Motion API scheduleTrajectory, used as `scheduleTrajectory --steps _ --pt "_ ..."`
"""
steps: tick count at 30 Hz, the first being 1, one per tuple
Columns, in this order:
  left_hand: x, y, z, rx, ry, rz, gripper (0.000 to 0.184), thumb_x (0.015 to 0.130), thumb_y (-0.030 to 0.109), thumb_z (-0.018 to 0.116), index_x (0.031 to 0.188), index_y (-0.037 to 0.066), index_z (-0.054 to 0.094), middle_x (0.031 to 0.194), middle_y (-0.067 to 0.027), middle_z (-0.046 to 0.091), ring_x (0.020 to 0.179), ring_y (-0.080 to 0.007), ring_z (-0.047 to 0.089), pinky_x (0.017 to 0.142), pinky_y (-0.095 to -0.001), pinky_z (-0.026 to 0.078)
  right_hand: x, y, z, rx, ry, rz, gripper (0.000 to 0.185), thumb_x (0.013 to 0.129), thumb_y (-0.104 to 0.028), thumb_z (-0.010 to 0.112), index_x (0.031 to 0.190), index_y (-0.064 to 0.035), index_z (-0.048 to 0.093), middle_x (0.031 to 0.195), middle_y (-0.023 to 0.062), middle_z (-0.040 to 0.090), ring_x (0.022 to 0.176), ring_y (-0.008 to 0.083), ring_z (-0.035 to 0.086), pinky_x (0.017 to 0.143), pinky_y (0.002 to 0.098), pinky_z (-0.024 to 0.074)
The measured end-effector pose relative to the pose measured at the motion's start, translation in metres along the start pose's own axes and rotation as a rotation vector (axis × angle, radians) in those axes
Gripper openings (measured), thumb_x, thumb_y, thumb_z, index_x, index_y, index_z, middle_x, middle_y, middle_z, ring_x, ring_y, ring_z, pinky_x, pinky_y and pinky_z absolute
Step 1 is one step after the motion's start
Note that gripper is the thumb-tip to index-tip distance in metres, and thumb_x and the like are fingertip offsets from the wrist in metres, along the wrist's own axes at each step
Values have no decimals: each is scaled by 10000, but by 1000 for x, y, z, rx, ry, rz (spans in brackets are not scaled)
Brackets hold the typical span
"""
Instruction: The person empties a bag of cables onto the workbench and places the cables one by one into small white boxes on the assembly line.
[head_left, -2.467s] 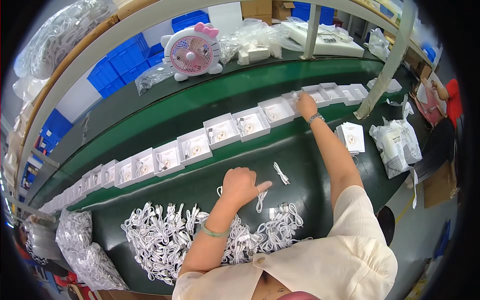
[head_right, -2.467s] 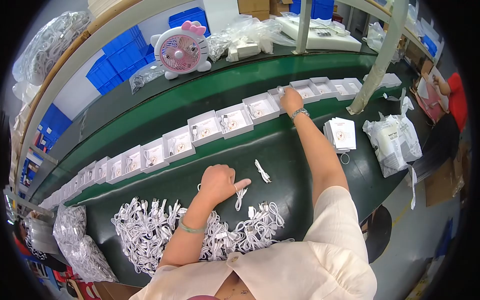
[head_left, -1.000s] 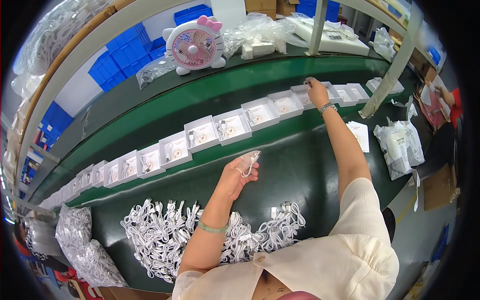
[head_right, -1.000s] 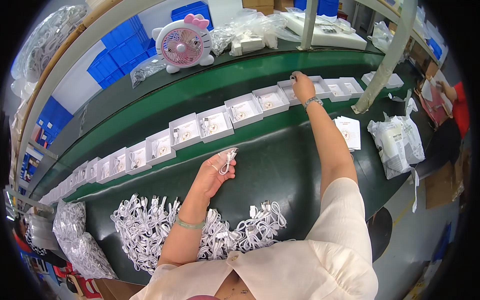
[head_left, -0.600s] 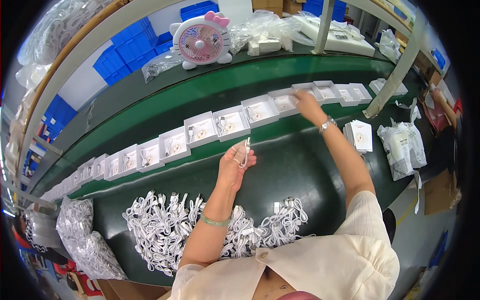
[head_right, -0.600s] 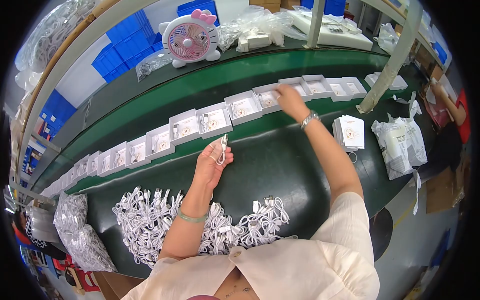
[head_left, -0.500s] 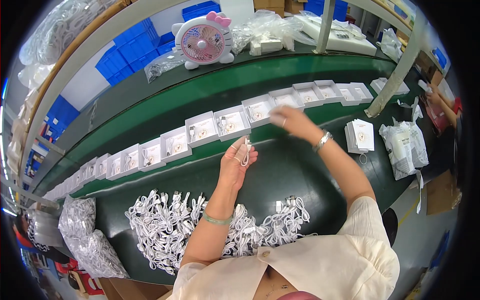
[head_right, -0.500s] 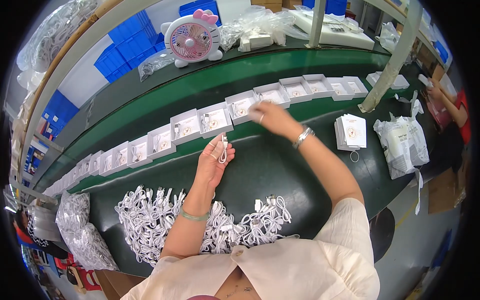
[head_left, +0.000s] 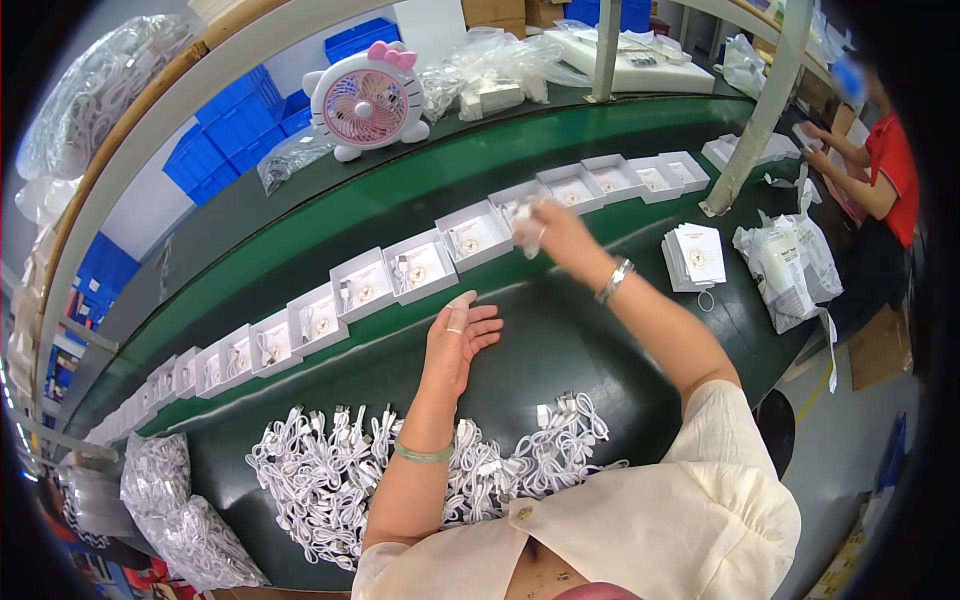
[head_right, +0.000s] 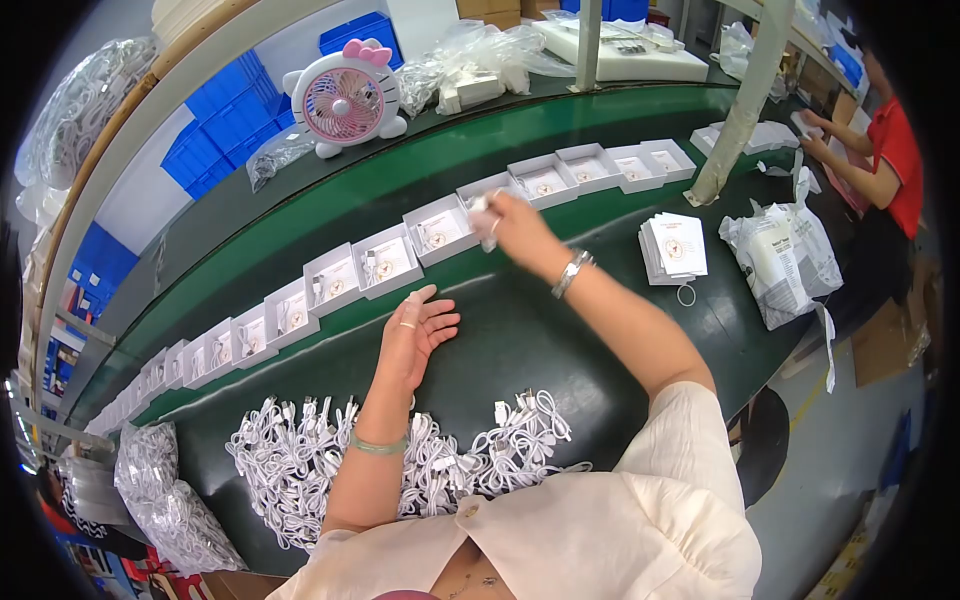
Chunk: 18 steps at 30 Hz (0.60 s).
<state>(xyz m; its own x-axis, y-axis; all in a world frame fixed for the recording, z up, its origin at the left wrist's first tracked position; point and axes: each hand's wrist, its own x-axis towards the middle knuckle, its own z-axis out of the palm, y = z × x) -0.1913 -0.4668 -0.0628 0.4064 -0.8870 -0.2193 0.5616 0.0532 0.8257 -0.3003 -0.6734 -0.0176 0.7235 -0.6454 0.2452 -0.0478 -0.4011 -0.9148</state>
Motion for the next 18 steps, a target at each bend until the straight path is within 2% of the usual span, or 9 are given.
scheduleTrajectory --steps 2,3,5,8,11,12,13,15,18 --pt "0 1 4 18 47 -6 391 962 303 496 1218 8 480 998 -142 600 832 -199 613 721 -307 520 25 24 -39 -343 154 55 216 850 -202 612 921 2 607 792 79 637 714 141 587 652 296 482" --pt "2 -1 5 14 47 -4 391 962 303 496 1218 8 480 998 -142 600 832 -199 613 721 -307 520 37 30 -59 -508 243 104 224 841 -212 622 916 -1 620 761 85 630 690 146 580 636 304 480" --pt "2 -2 1 110 42 -44 347 957 256 506 1194 3 524 937 -94 612 807 -165 609 721 -288 520 65 74 -90 -453 399 164 266 831 -270 634 899 -13 628 787 184 655 758 303 640 666 380 487" --pt "1 -2 2 108 40 -35 279 953 222 517 1141 21 561 892 -65 606 768 -142 599 694 -269 512 86 111 -130 -622 484 112 218 837 -217 609 905 -12 635 846 201 661 824 340 641 707 422 489" --pt "2 -2 1 116 33 -36 275 957 216 510 1143 21 560 892 -59 603 762 -137 596 691 -263 509 90 127 -138 -768 452 175 225 848 -216 577 927 -15 644 926 221 656 885 379 624 781 449 483" --pt "4 -3 2 116 35 -35 275 957 216 510 1143 21 560 892 -59 603 762 -137 596 691 -263 509 88 134 -137 -848 351 160 288 857 -261 564 990 -21 650 982 227 648 937 393 610 834 439 474" --pt "4 -3 2 118 35 -35 272 956 217 511 1140 23 561 892 -59 603 762 -136 596 691 -262 509 85 132 -132 -848 348 161 288 857 -261 564 990 -21 650 982 227 648 937 393 610 834 439 474" --pt "4 -5 2 117 37 -39 270 956 217 512 1138 24 563 891 -58 603 763 -135 596 691 -261 509 81 126 -125 -931 176 227 341 863 -299 553 1039 -24 653 1013 225 642 978 398 598 867 429 465" --pt "5 -5 3 158 43 -33 257 956 204 506 1135 30 568 891 -59 601 758 -134 592 688 -263 507 73 115 -123 -843 231 245 347 866 -302 557 1047 -24 656 1010 211 648 972 381 604 855 422 468"
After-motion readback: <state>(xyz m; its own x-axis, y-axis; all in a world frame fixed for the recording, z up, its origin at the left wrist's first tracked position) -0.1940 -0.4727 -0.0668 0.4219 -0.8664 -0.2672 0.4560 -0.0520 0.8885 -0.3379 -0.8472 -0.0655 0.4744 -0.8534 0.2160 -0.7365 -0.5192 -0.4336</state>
